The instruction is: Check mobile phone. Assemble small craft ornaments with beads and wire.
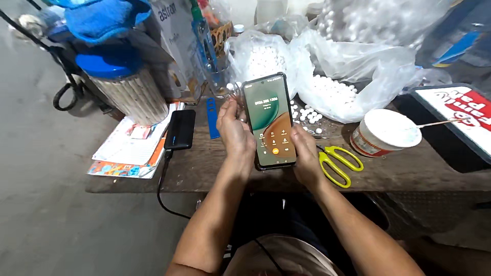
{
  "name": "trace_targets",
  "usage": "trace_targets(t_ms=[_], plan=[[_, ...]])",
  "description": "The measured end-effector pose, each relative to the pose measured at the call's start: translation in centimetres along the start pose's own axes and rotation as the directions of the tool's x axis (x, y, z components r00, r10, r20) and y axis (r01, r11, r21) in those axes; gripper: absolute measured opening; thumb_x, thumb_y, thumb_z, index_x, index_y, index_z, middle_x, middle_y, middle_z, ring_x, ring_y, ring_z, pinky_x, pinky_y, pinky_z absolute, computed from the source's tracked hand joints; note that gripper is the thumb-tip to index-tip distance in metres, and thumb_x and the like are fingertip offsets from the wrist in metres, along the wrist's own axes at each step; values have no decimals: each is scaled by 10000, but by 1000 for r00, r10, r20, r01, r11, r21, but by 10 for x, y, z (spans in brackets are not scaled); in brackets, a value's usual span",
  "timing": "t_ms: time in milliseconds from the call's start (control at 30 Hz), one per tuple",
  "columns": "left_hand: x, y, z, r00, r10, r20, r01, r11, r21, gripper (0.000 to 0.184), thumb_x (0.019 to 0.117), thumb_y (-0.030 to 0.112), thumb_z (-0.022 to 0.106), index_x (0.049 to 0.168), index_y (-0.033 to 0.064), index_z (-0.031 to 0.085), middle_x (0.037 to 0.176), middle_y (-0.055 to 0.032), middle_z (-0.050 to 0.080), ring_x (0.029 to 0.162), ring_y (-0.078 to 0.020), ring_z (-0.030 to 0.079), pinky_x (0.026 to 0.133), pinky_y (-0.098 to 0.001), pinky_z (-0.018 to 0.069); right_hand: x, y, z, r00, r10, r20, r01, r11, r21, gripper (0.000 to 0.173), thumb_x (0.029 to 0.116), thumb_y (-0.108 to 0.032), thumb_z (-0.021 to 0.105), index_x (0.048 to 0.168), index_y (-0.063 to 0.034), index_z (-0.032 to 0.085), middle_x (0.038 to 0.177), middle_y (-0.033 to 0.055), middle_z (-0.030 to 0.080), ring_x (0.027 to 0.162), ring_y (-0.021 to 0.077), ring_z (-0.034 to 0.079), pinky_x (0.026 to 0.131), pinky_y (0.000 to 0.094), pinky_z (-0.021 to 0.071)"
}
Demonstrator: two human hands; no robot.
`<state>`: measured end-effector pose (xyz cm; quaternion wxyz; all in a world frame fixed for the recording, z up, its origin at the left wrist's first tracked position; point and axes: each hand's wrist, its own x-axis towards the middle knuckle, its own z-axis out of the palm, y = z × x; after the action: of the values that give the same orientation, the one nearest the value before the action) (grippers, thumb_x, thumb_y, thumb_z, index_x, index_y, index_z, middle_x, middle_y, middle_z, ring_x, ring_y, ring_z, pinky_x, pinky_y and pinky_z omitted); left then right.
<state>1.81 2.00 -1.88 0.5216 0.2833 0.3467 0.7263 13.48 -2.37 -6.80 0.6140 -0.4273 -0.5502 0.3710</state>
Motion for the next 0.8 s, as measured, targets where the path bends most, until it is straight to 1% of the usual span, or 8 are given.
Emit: trace_targets(t_ms=[100,233,367,467,567,633,733,800], plan=[[0,-1,-3,1000,21,-22,-20,999,43,143,1092,227,479,1067,190,615,958,105,583,806,37,539,699,-117,432,1,-6,-7,985,79,156,-69,995,-71,585,797,-157,671,1348,-62,499,1062,-48,686,946,-14,673,823,211,586],[-2,2,-4,1000,25,-13,-24,999,44,142,1094,245,485,1111,193,616,1012,98,606,899,18,575,790,-153,474,2,-4,-9,970,123,210,-122,992,-21,722,691,-70,712,1366,-109,460,1076,-54,691,943,7,689,799,209,598],[13,-2,3,994,58,-95,-71,987,-142,189,1073,75,468,940,96,601,845,23,614,768,-41,601,723,-176,510,2,-1,-5,977,117,177,-110,993,-50,661,749,11,688,1367,-82,471,1104,-16,677,974,22,682,828,221,596],[16,-1,2,994,44,-104,-60,986,-159,183,1079,75,458,957,89,593,852,20,612,788,-46,613,757,-189,526,6,0,-6,968,133,211,-130,991,-27,636,763,8,679,1357,-86,475,1105,-12,683,978,35,687,839,227,598],[17,1,-1,992,27,-120,-45,987,-152,156,1080,88,465,998,83,598,885,14,625,824,-55,631,788,-200,538,10,3,-3,954,176,243,-197,978,67,523,837,-58,565,1351,-102,478,1114,-16,664,993,42,670,865,252,583],[18,0,-3,992,15,-128,-32,990,-134,147,1079,99,471,1019,84,604,918,11,633,850,-55,632,785,-201,534,11,4,3,958,211,192,-237,964,120,405,948,-177,441,1343,-119,509,1113,-26,659,1010,43,655,893,271,567],[14,-2,-11,995,5,-96,-10,998,-55,149,1093,186,482,1109,119,614,995,34,624,913,-35,618,822,-210,523,10,6,13,966,248,70,-257,950,176,404,1066,-300,298,1285,-106,577,1079,-12,684,1012,55,667,905,290,568],[19,-2,-9,991,12,-136,-26,994,-103,137,1082,134,490,1043,92,615,950,13,624,881,-61,621,816,-225,528,12,8,18,966,259,11,-255,943,214,429,1095,-312,248,1202,-107,609,1040,-8,691,1006,64,671,909,297,565]])
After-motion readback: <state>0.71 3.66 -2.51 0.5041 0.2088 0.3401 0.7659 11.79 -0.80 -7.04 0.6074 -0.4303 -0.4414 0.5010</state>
